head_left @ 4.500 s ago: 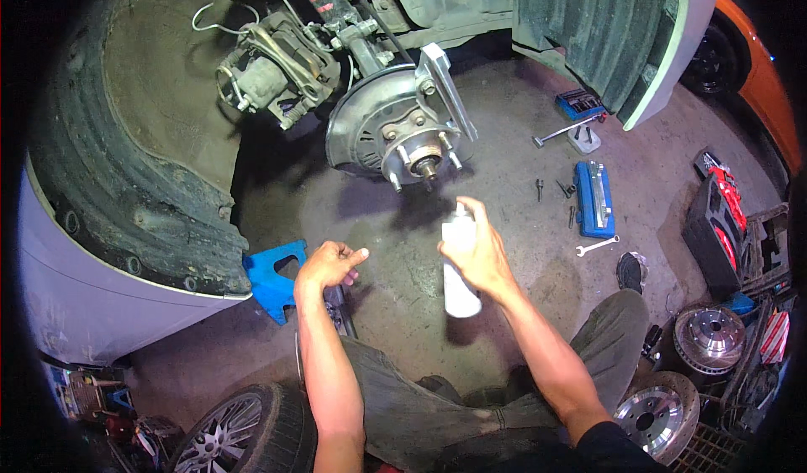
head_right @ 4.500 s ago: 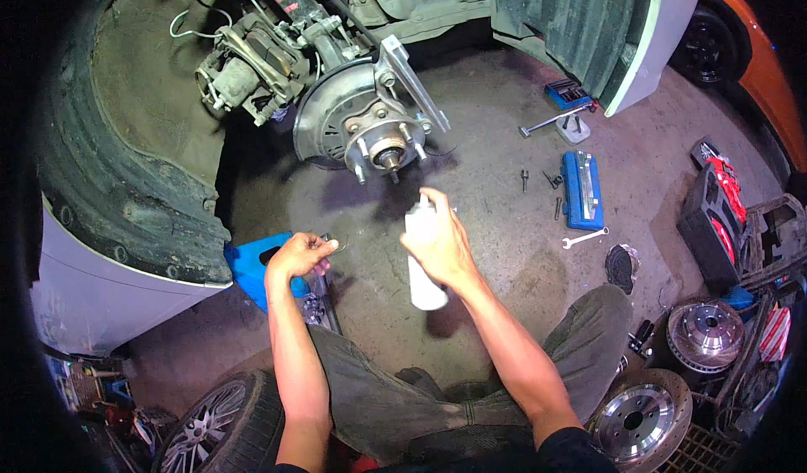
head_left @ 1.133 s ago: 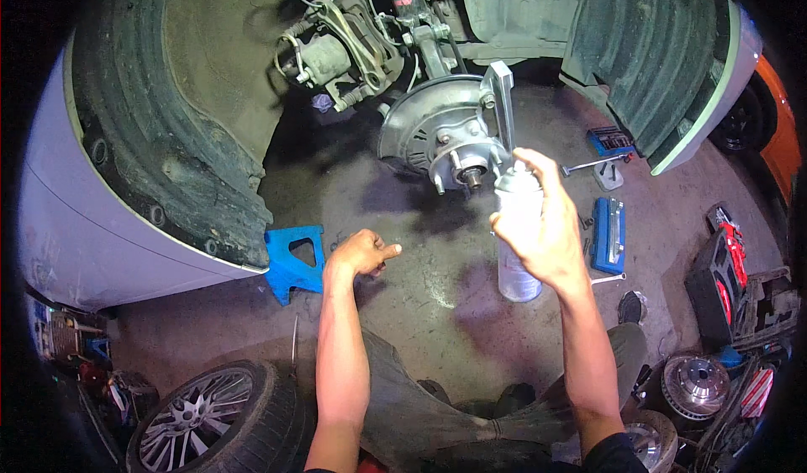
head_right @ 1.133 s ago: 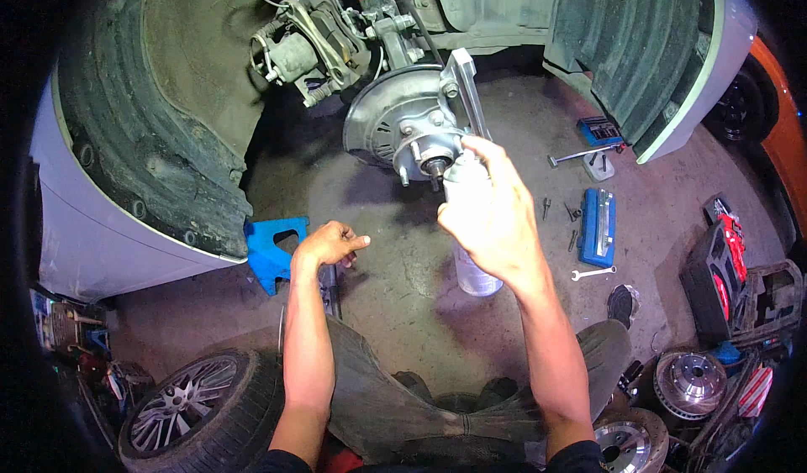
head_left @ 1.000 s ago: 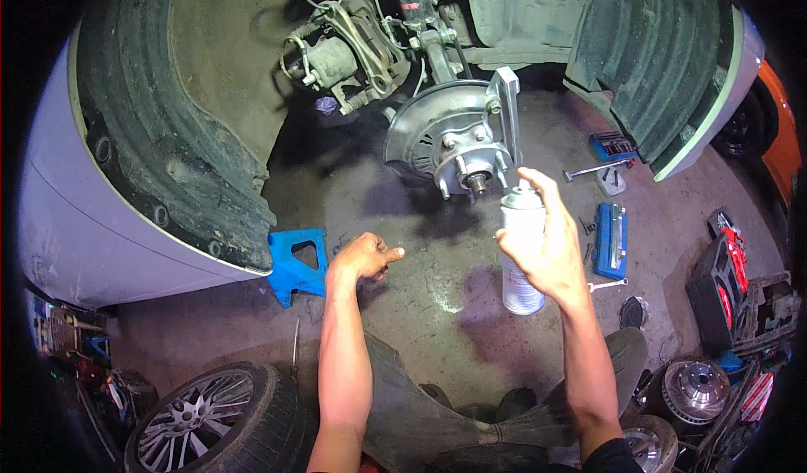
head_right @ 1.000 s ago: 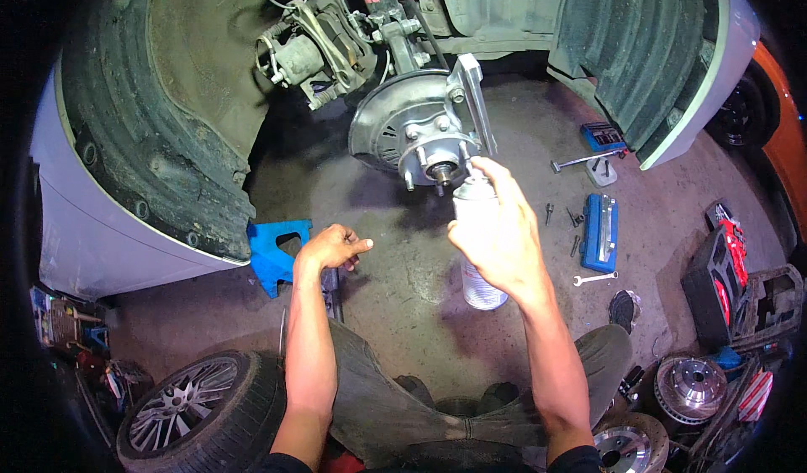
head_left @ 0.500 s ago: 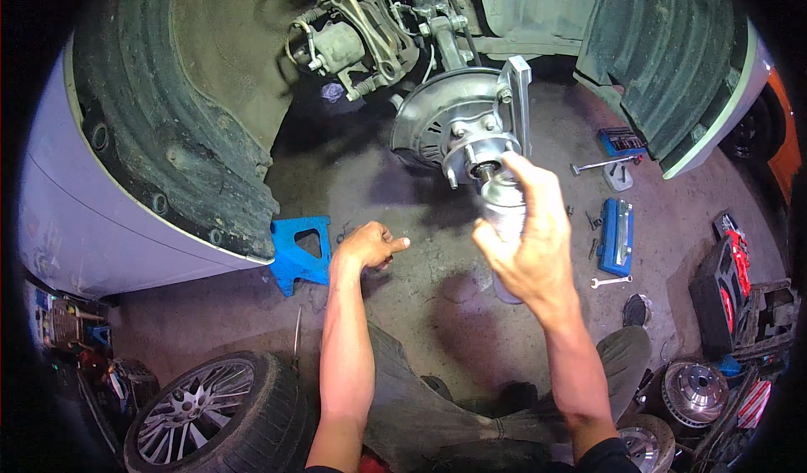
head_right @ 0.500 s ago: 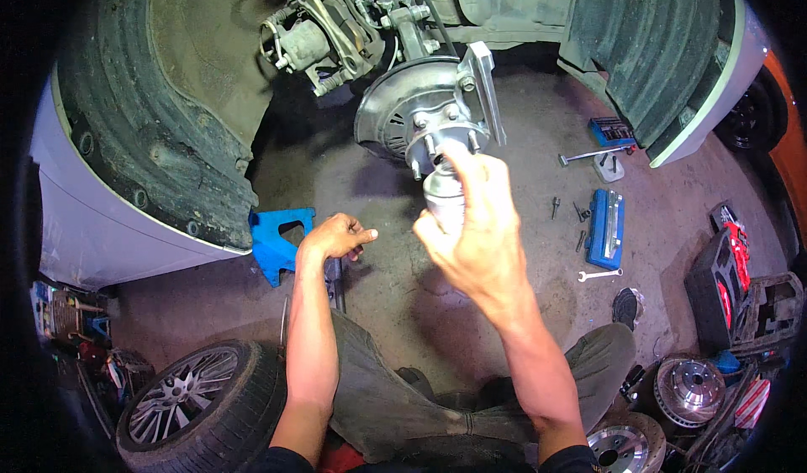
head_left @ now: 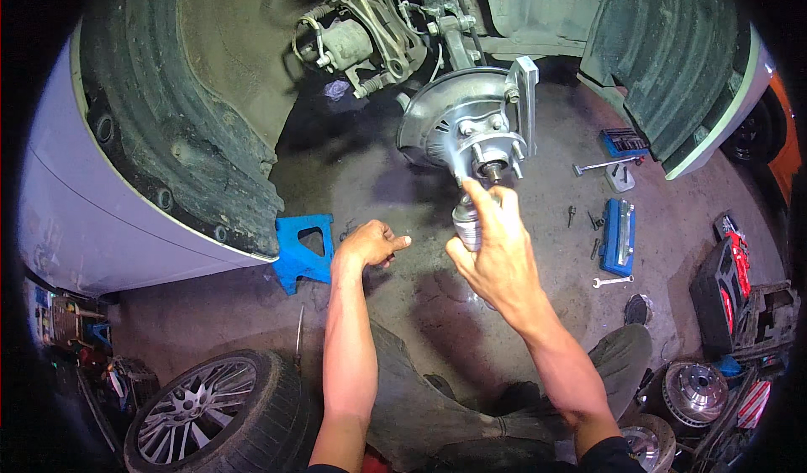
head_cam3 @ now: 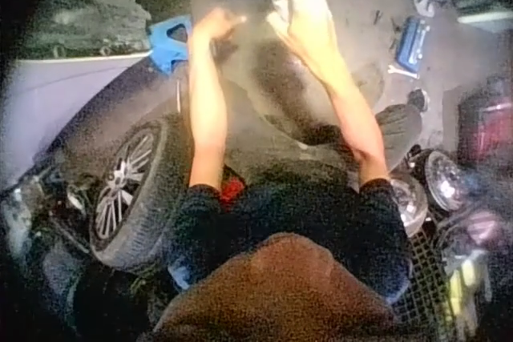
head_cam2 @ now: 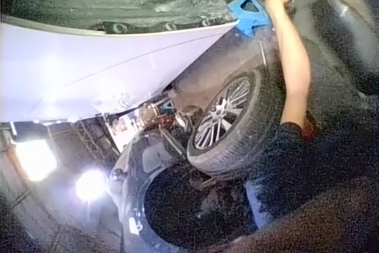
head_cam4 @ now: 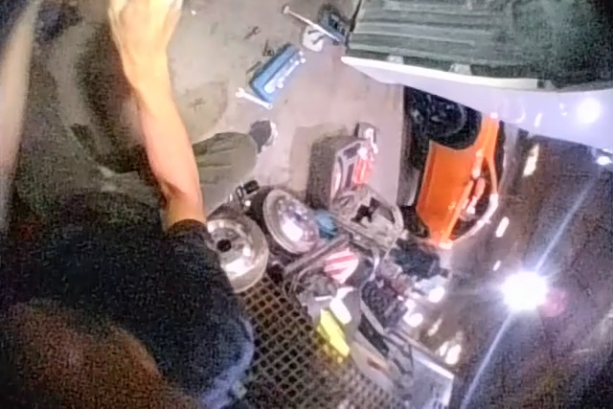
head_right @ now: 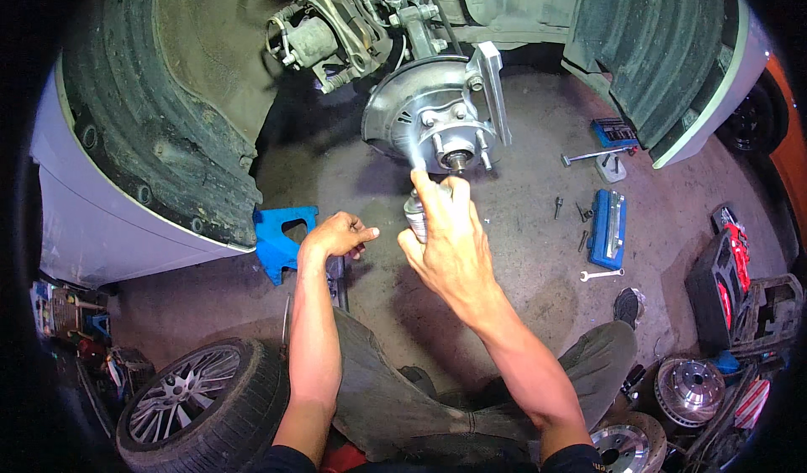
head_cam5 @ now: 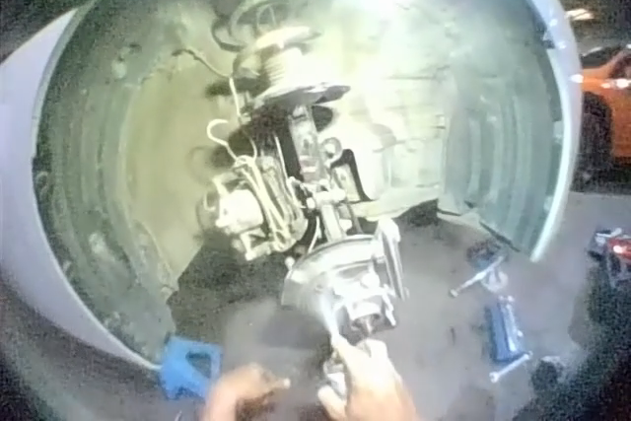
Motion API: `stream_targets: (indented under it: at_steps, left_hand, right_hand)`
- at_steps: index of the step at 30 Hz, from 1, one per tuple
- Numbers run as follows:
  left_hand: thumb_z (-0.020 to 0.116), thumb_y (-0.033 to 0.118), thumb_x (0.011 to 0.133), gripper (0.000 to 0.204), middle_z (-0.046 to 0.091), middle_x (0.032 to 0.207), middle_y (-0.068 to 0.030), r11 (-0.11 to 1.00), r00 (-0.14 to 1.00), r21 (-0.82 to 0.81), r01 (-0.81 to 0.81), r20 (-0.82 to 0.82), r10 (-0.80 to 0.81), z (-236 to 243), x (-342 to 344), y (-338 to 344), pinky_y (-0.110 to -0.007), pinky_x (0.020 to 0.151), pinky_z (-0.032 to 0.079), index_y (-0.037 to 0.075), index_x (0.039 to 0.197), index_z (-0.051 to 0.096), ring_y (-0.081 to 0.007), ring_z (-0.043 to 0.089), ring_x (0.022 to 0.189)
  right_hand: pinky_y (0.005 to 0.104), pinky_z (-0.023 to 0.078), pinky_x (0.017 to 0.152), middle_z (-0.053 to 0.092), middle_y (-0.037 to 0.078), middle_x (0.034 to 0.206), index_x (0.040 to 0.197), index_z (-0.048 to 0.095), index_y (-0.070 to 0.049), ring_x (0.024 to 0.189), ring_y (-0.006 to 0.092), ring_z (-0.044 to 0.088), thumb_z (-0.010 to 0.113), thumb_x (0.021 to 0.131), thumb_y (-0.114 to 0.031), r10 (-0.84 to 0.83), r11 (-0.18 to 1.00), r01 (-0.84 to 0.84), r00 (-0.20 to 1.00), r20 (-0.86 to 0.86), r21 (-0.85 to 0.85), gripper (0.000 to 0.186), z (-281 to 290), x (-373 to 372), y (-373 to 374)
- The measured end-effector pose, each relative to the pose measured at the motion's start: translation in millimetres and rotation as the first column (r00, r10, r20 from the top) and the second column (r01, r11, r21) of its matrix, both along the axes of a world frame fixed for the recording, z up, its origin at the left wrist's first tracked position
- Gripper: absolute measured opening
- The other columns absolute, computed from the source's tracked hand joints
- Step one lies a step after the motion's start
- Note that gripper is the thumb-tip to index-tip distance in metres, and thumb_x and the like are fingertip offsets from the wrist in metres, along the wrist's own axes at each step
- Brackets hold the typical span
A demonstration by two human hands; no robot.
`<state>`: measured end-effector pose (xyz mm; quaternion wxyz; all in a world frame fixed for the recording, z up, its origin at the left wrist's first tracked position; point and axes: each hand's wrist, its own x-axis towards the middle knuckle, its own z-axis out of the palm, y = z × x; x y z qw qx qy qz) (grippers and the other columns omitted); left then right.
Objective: Install a new brake rotor and brake caliper on a vehicle.
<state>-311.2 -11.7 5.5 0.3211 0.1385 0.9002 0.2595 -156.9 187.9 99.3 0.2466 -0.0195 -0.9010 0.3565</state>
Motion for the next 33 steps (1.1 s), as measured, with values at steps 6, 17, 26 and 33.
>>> stream_targets:
  at_steps: [6,17,26,33]
  left_hand:
    - [0.072,0.044,0.086,0.048,0.067,0.066,-0.0082,0.999,1.000,0.032,0.019,0.004,-0.019,1.0,-2.2,-3.3,-0.030,0.055,0.052,-0.003,0.080,0.065,-0.0145,0.065,0.059]
    - [0.070,0.044,0.088,0.048,0.069,0.075,-0.0103,0.995,0.994,0.089,-0.034,0.108,0.024,5.7,1.7,-4.6,-0.029,0.054,0.053,-0.004,0.092,0.065,-0.0159,0.067,0.060]
    - [0.070,0.044,0.088,0.047,0.069,0.074,-0.0097,0.998,0.991,0.058,-0.039,0.131,0.032,-5.0,-3.9,-10.5,-0.028,0.055,0.052,-0.003,0.093,0.066,-0.0158,0.067,0.063]
    - [0.067,0.042,0.091,0.044,0.070,0.078,-0.0094,1.000,0.992,0.002,-0.026,0.121,0.026,12.2,5.4,4.7,-0.029,0.060,0.053,-0.001,0.092,0.065,-0.0156,0.067,0.066]
  right_hand:
    - [0.0481,0.049,0.088,0.045,0.027,0.120,0.139,0.044,-0.009,0.103,0.0445,0.055,0.070,0.073,-0.011,-0.060,0.998,0.057,0.995,0.083,0.031,0.070,-20.8,15.0,1.4]
    - [0.0492,0.054,0.082,0.045,0.025,0.120,0.139,0.042,-0.013,0.097,0.0467,0.060,0.068,0.075,-0.014,-0.168,0.971,0.168,0.986,0.014,-0.171,0.069,-86.0,7.6,16.9]
    - [0.0479,0.054,0.083,0.046,0.022,0.119,0.137,0.046,-0.015,0.099,0.0434,0.059,0.070,0.073,-0.013,-0.117,0.975,0.087,0.984,-0.136,-0.204,0.068,-88.9,9.9,15.8]
    - [0.0485,0.052,0.088,0.044,0.023,0.122,0.139,0.042,-0.015,0.105,0.0428,0.057,0.071,0.073,-0.015,-0.215,0.936,0.216,0.976,0.035,-0.278,0.072,-111.7,32.6,36.4]
